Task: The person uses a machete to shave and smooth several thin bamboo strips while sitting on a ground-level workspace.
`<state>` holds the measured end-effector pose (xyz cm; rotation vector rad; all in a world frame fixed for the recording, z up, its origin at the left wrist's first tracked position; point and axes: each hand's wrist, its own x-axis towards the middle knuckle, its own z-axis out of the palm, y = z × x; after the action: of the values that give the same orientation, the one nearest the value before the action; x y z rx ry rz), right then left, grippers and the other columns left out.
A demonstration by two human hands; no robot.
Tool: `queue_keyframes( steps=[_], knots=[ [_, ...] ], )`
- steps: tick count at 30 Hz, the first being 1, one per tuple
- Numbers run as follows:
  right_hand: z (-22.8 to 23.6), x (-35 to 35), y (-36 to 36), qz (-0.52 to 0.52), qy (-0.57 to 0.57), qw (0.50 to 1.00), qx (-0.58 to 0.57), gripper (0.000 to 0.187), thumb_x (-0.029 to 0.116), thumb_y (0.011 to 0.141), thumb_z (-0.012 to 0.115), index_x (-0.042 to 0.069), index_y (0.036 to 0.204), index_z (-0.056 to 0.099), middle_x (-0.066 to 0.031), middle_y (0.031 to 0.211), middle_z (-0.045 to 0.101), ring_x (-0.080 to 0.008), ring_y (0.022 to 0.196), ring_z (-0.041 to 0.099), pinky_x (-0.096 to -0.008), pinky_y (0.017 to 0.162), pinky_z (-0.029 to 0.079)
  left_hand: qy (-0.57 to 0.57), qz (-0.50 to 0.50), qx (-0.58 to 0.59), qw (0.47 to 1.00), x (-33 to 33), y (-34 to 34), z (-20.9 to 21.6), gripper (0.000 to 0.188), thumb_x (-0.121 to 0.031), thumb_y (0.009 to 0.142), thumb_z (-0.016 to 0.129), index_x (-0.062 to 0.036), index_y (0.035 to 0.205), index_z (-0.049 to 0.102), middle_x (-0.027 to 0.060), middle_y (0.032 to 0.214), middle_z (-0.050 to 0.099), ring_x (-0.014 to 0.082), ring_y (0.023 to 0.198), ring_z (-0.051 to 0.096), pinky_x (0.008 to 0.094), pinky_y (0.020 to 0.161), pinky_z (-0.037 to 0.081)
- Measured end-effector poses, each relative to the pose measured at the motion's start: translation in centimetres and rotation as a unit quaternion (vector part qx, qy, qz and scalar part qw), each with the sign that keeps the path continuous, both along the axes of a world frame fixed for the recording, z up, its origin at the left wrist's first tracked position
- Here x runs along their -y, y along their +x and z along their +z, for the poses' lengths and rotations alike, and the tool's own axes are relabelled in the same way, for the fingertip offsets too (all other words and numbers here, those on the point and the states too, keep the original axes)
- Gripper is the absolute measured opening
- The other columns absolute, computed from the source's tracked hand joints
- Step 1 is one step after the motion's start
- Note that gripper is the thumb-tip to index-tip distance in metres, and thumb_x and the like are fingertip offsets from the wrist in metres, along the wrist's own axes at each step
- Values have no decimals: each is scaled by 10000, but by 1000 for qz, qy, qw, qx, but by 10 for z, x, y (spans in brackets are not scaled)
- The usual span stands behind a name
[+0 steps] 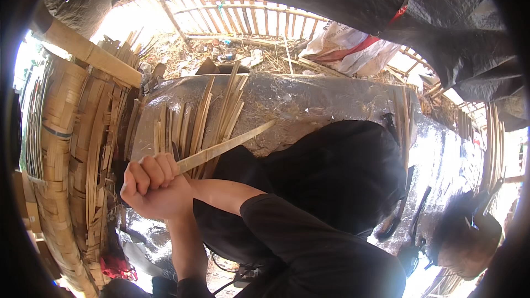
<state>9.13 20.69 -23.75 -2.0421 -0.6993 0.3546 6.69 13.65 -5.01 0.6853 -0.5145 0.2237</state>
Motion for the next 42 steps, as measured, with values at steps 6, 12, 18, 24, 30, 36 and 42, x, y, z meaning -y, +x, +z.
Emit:
queue_keyframes(
  steps=[6,12,18,24,30,36,42],
  knots=[
    [-19,-6,16,29,-40,999,0,280,296,864,710,39,973,686,-163,1004,698,-359,980,679,-449,828,539,0,-22,-45,999,-9,14,-1,390,-227,991,393,-156,620,293,-16,516,277,94,472,174,309,471,176],
    [-20,3,16,50,-45,998,3,291,311,856,719,40,960,703,-161,979,710,-358,966,690,-453,814,546,49,-47,-40,997,-3,24,13,390,-250,1020,357,-155,646,300,-18,535,273,100,490,179,312,494,189],
    [-19,40,5,58,-79,995,-10,303,327,848,729,41,947,721,-159,953,723,-356,953,701,-457,800,552,96,-23,-69,993,10,46,23,409,-286,1011,423,-183,647,266,-44,562,229,90,503,171,294,497,182],
    [-11,150,-26,11,-187,981,-58,464,480,934,618,31,963,734,-203,949,726,-395,944,707,-499,783,572,128,7,-102,986,37,62,37,427,-306,984,451,-184,636,237,-40,555,204,105,510,155,301,497,167],
    [-41,307,-59,72,-223,965,118,517,517,1005,487,13,1027,604,-173,1001,632,-381,926,665,-491,802,537,127,61,-144,980,47,66,45,396,-264,953,446,-178,643,215,-29,568,192,116,533,145,312,512,164],
    [-65,405,-40,142,-303,903,269,435,488,966,545,60,988,622,-75,1018,623,-259,1093,585,-421,943,456,145,87,-147,975,68,59,52,394,-258,954,438,-175,642,211,-24,561,192,121,529,142,310,515,167],
    [-82,375,-77,-119,-332,896,270,298,361,944,618,73,1003,663,-91,1129,661,-276,1164,580,-417,991,464,142,87,-142,976,68,49,49,397,-258,955,438,-180,636,214,-26,558,185,119,526,138,309,518,166]
  ],
)
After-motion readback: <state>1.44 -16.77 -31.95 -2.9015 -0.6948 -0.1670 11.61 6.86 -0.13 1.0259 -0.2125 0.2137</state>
